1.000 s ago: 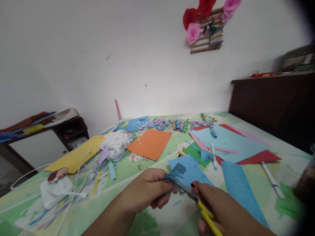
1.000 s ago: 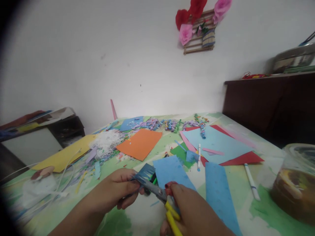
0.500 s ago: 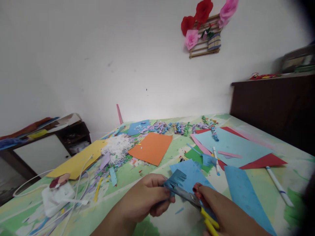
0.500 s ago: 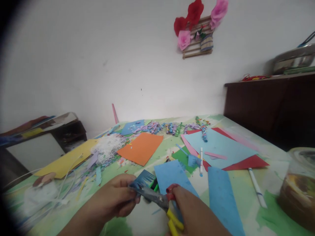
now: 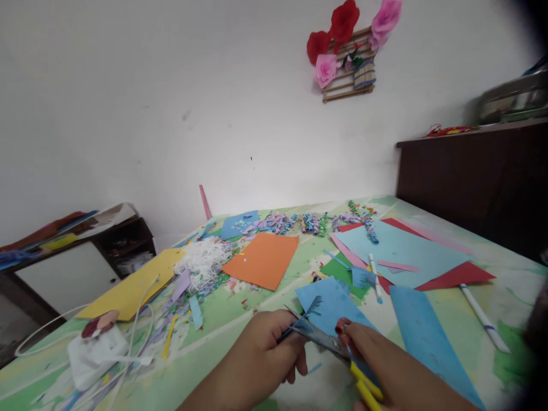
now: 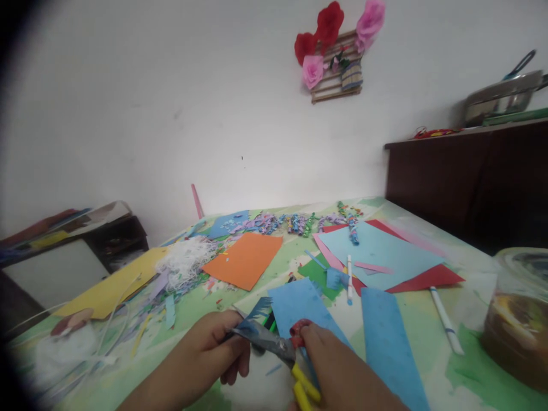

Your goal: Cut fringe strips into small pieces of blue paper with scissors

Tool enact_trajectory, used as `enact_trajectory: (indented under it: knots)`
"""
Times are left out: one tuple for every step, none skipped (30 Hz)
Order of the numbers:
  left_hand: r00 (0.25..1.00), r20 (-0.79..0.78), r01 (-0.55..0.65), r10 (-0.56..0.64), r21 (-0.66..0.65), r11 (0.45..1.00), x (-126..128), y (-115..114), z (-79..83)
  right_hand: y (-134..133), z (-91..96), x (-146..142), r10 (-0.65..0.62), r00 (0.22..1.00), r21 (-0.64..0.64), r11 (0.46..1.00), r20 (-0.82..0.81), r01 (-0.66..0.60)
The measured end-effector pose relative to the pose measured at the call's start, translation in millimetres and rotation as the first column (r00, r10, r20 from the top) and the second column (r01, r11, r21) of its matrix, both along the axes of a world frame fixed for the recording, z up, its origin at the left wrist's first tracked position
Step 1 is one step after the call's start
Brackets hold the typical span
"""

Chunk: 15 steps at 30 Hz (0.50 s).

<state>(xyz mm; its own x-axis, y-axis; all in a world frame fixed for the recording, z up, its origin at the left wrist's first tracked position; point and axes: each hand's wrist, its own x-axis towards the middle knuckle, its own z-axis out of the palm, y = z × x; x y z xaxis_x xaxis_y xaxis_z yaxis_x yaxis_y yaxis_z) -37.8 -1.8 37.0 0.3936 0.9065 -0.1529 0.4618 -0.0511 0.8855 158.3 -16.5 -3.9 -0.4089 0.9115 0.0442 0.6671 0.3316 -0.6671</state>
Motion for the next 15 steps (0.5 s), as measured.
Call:
enact_trajectory:
  knots:
    - [1.000,0.005,0.005,-0.005,0.007,1.000,1,0,0.6,-1,0.5,0,-0.003,1.000,-0.017,1.000,0.006,0.003]
    - [1.000,0.008,0.013,-0.013,0.018,1.000,1,-1,1.5,-2,0.6,0,-0.001,1.000,-0.032,0.999,0.012,0.001]
    - [1.000,0.011,0.019,-0.019,0.031,0.999,2,-1,2.5,-2,0.2,0,0.004,1.000,-0.039,0.999,0.018,-0.004]
    - [1.000,0.016,0.023,-0.023,0.045,0.999,2,-1,3.4,-2,-0.4,0,0.010,1.000,-0.035,0.999,0.023,-0.009]
    - [0.999,0.026,0.024,-0.025,0.056,0.998,2,-2,4.2,-2,-1.4,0,0.019,1.000,-0.022,1.000,0.023,-0.018]
    - [0.999,0.043,0.022,-0.025,0.057,0.998,2,-2,4.8,-1,-2.7,-1,0.022,1.000,0.006,1.000,0.021,-0.022]
    - [0.998,0.065,0.022,-0.025,0.042,0.999,2,-3,5.3,-1,-4.0,-1,0.022,1.000,0.043,0.999,0.014,-0.023]
    - [0.996,0.091,0.022,-0.023,0.009,1.000,1,-3,5.7,-1,-5.4,-2,0.022,1.000,0.081,0.996,0.005,-0.023]
    - [0.992,0.122,0.026,-0.021,-0.043,0.999,1,-3,5.8,0,-6.6,-2,0.025,1.000,0.110,0.994,0.000,-0.025]
    - [0.987,0.159,0.037,-0.021,-0.102,0.994,-1,-3,5.7,0,-7.6,-2,0.029,1.000,0.131,0.991,-0.003,-0.028]
    - [0.980,0.199,0.058,-0.024,-0.164,0.985,-2,-2,5.2,0,-8.3,-2,0.033,0.999,0.144,0.989,-0.003,-0.032]
    - [0.969,0.246,0.089,-0.033,-0.220,0.972,-4,-1,4.1,0,-8.7,-1,0.031,1.000,0.152,0.988,0.000,-0.031]
    - [0.952,0.301,0.131,-0.047,-0.263,0.956,-5,0,2.5,0,-8.9,-1,0.033,0.999,0.152,0.988,0.004,-0.033]
    - [0.930,0.362,0.182,-0.067,-0.293,0.939,-7,2,0.4,0,-9.0,0,0.033,0.999,0.151,0.988,0.009,-0.034]
    - [0.901,0.424,0.235,-0.087,-0.311,0.921,-8,5,-2.1,0,-8.9,0,0.028,1.000,0.148,0.988,0.012,-0.030]
